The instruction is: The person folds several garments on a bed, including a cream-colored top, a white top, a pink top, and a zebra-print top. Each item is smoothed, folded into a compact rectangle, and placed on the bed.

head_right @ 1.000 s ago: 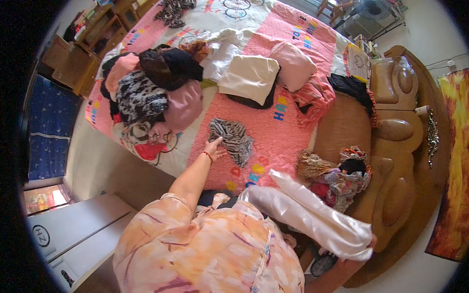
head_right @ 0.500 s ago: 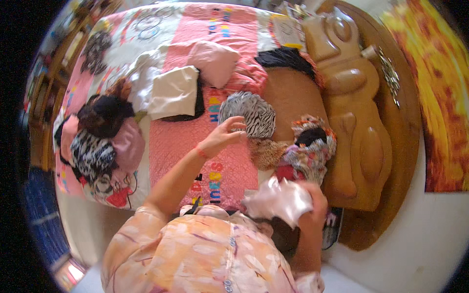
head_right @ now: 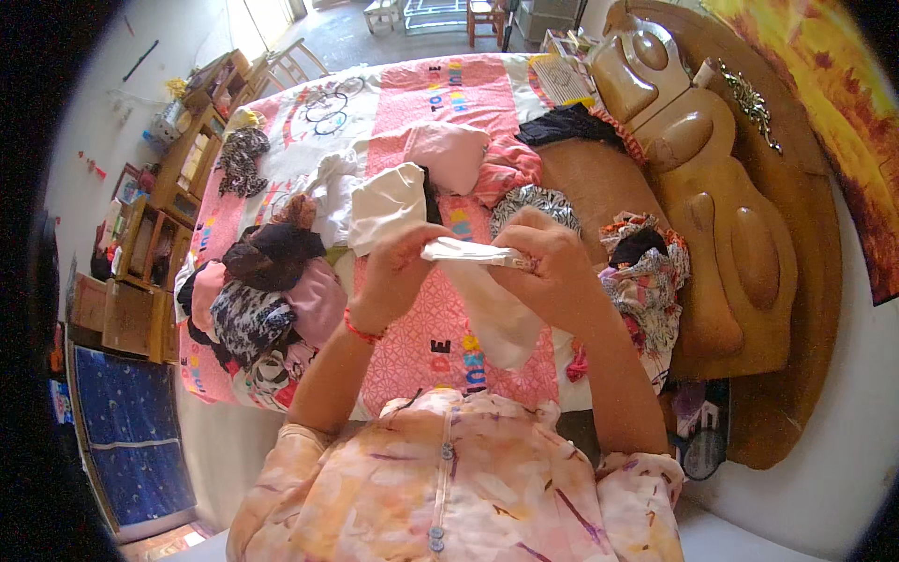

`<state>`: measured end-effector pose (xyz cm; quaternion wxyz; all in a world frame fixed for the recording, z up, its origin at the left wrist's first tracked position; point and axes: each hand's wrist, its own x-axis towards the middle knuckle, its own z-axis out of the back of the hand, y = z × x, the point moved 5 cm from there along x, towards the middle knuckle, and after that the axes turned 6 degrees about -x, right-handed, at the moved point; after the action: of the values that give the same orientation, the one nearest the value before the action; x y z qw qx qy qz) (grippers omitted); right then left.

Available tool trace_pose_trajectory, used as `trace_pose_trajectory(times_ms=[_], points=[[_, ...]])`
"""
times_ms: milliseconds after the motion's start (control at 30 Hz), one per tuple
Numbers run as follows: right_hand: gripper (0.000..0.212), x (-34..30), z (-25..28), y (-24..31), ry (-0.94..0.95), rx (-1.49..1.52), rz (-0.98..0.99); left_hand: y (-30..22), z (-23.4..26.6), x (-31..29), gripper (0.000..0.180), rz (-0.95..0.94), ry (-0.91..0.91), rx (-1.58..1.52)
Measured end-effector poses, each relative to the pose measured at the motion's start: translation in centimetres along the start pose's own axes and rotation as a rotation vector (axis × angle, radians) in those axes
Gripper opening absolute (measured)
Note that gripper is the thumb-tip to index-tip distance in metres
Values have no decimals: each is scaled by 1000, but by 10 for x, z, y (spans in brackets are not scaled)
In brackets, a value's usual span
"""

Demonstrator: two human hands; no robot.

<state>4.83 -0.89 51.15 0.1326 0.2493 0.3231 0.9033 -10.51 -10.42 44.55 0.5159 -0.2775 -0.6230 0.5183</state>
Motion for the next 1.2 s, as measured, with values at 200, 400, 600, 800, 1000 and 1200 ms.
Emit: trace_pose_trajectory(times_ms=[200,400,600,800,1000,1200], points=[[13,-9,-22,23,52,638,-227,-48,28,2,15,41,-99,-240],[16,-16,-61,15,263,265,-152,-93,73,-3,10,-110,-296,27],[16,-23,-42,-26,-81,386,-316,-110,111,-16,7,-102,-260,400],[20,-13,4,-26,-485,678,-325,-122,167,-27,12,-66,-457,473],[20,-23,38,-36,-613,627,-293,-96,204,-43,15,-89,-771,39],[20,-39,41,-31,-578,538,-225,-85,193,-59,13,-22,-574,-261]])
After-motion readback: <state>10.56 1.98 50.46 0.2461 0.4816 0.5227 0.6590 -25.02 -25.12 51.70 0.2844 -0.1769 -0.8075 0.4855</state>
